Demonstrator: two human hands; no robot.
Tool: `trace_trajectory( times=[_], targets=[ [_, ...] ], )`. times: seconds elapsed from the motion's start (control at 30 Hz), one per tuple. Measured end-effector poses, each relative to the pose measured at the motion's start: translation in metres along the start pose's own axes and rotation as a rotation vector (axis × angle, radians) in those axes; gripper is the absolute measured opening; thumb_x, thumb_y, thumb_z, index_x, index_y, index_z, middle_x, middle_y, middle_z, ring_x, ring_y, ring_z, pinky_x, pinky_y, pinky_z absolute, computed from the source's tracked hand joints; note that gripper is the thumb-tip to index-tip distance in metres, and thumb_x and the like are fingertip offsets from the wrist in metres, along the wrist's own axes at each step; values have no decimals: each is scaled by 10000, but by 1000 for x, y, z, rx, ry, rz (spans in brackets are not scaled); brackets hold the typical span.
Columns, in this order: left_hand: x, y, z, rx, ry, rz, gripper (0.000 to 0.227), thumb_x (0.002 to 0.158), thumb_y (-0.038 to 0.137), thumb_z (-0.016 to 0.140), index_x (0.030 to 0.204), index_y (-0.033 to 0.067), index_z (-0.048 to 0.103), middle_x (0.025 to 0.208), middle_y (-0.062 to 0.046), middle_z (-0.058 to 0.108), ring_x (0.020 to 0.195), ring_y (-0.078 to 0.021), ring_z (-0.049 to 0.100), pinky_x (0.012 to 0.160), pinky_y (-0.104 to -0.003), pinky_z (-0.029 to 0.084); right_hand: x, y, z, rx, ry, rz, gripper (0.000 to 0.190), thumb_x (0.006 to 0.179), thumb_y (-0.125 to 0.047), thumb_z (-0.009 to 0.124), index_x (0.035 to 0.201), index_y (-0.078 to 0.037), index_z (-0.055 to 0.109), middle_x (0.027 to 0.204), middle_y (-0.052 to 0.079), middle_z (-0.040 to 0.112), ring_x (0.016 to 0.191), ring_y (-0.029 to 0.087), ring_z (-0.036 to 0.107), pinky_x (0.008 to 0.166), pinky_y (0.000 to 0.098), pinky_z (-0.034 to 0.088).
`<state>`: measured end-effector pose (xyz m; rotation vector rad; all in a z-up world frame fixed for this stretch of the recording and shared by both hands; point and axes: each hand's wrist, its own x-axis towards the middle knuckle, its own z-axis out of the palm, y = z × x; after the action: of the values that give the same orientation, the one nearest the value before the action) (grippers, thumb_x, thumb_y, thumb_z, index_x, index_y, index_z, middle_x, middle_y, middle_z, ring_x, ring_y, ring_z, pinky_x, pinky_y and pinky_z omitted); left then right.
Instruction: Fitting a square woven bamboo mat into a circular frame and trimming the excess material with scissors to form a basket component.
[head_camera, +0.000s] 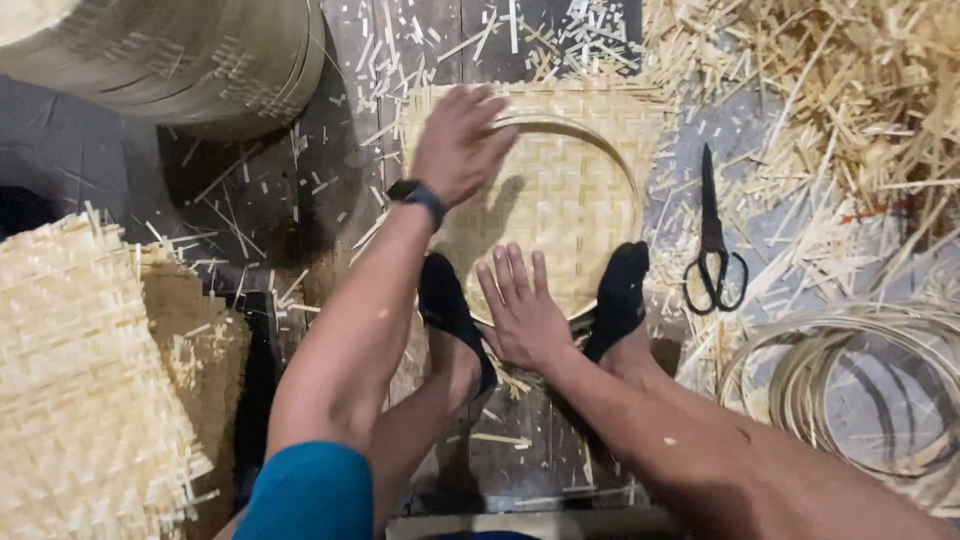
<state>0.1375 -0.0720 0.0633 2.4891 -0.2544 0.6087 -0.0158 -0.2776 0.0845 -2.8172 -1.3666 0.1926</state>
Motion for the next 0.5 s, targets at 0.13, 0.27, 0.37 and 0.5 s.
trace_trajectory(
  times=[0.13,0.27,0.37,0.5],
  targets=[
    [10,0,24,-398,-275,-462,315,1008,410,645,1200,213,799,1344,-81,711,1185,-265,697,1000,-376,547,-14,0,32,53,85,29,960,844,-512,645,1590,-25,289,1603,267,310,1516,419,232,1225,610,116],
    [13,-14,40,-557,-317,-602,296,994,408,646,1220,257,763,1353,-56,691,1154,-242,742,1007,-356,584,1,9,4,185,136,70,858,813,-482,698,1515,-67,432,1504,209,452,1422,365,385,1154,571,248],
    [15,-13,38,-596,-295,-541,313,971,395,628,1205,229,756,1354,-69,636,1130,-267,729,971,-364,586,38,67,-16,424,133,159,527,862,-333,724,1316,-101,587,1230,159,614,1204,337,561,1023,514,405],
    [6,-28,50,-160,-287,-183,390,1066,429,492,1207,217,788,1362,-143,630,1131,-397,638,969,-486,487,115,159,-73,-104,626,72,413,918,-346,604,1251,-105,648,1215,104,718,1117,317,673,912,426,511]
  ],
)
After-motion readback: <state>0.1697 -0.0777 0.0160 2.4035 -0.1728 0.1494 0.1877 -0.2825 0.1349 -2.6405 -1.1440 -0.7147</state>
